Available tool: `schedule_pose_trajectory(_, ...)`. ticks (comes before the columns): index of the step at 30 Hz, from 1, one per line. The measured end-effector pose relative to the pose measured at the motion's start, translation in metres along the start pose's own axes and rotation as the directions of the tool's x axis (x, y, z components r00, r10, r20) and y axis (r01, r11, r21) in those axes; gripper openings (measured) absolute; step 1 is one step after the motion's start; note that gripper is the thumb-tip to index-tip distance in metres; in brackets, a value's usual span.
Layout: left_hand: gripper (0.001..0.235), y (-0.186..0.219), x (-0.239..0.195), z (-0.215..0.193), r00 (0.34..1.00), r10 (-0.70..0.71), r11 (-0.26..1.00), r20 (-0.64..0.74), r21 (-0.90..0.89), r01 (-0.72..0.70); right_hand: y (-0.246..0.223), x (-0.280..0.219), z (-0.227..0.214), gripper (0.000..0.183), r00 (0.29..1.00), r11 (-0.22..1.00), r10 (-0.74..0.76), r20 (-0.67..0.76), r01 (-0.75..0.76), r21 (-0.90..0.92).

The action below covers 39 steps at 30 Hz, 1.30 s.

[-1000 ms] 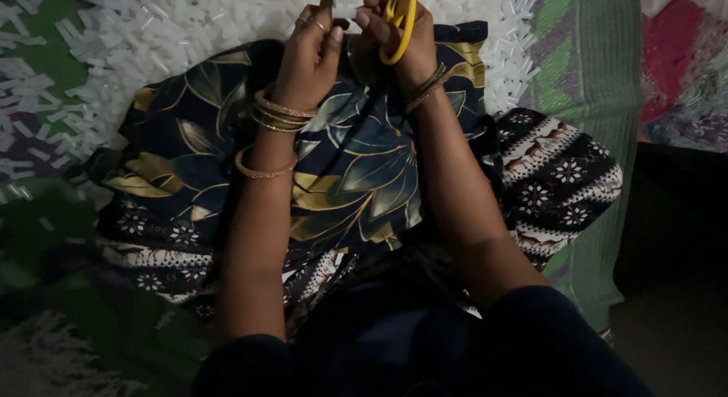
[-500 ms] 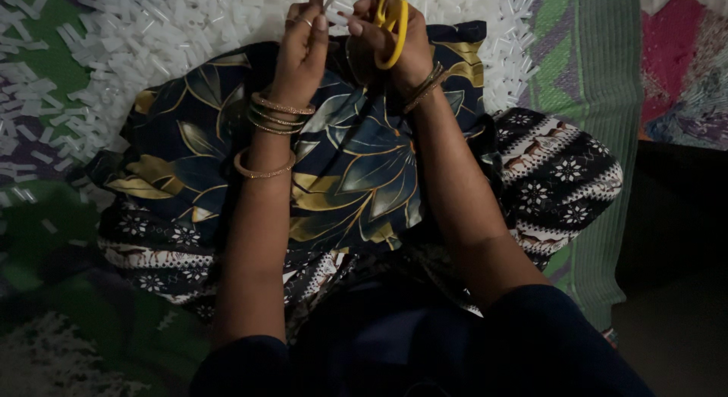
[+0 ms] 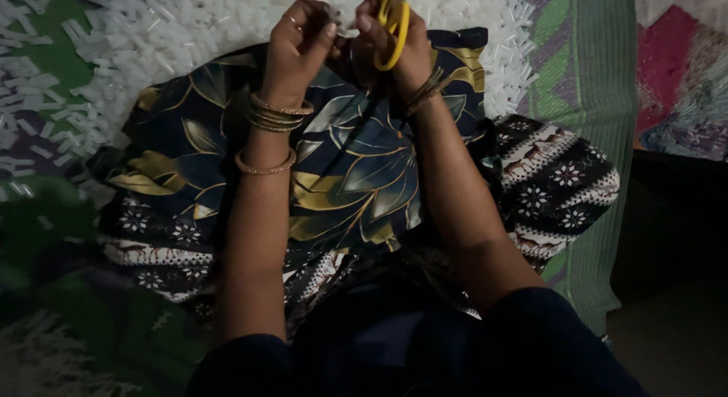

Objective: The person sits cross-legged and uses yellow-handled scissors to cut small white plastic tubes one by one. The cut pieces fall onto a pile on the mat. The person repeatedly picks up a tube, cuts it, and drops the pieces.

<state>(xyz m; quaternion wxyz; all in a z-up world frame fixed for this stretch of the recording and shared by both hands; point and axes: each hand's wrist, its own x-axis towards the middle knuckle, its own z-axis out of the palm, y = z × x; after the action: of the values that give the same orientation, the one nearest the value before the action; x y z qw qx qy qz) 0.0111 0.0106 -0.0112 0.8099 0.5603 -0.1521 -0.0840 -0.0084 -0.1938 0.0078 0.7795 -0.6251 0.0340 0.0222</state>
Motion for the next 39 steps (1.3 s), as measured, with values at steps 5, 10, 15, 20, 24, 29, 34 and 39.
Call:
schedule_pose_trajectory(5, 0.013, -0.005, 0.0, -0.02, 0.983, -0.032, 0.942, -0.181, -0.334, -0.031, -0.006, -0.006, 0.005, 0.031, 0.961, 0.983, 0.009, 0.278, 0.043, -0.18)
schedule_pose_trajectory(10, 0.014, -0.02, 0.005, -0.052, 0.935, 0.01, 0.773, -0.355, -0.59, -0.232, -0.033, -0.015, 0.014, 0.041, 0.937, 0.773, 0.181, 0.3, 0.053, -0.632)
schedule_pose_trajectory(15, 0.019, -0.034, 0.007, -0.074, 0.909, -0.059, 0.668, -0.413, -0.692, -0.272, -0.061, -0.019, 0.021, 0.057, 0.936, 0.526, 0.264, 0.233, 0.063, -0.848)
schedule_pose_trajectory(20, 0.02, -0.038, 0.008, -0.083, 0.93, -0.138, 0.553, -0.34, -0.806, -0.213, -0.065, -0.022, 0.026, 0.055, 0.947, 0.435, 0.171, 0.271, 0.174, -0.883)
schedule_pose_trajectory(24, 0.014, -0.031, 0.01, -0.075, 0.961, -0.076, 0.619, -0.267, -0.768, -0.164, -0.066, -0.019, 0.027, 0.052, 0.936, 0.397, 0.24, 0.257, 0.147, -0.906)
schedule_pose_trajectory(29, 0.017, -0.01, 0.007, -0.056, 0.947, -0.106, 0.704, -0.302, -0.696, -0.143, -0.061, -0.016, 0.029, 0.052, 0.943, 0.439, 0.18, 0.282, 0.18, -0.88)
schedule_pose_trajectory(34, 0.016, 0.006, 0.006, -0.04, 0.972, -0.075, 0.771, -0.223, -0.632, -0.085, -0.055, -0.013, 0.028, 0.047, 0.943, 0.48, 0.131, 0.304, 0.208, -0.852)
schedule_pose_trajectory(39, 0.012, 0.009, 0.007, -0.03, 0.979, -0.053, 0.821, -0.199, -0.567, -0.07, -0.053, -0.012, 0.03, 0.047, 0.947, 0.532, 0.195, 0.255, 0.116, -0.839)
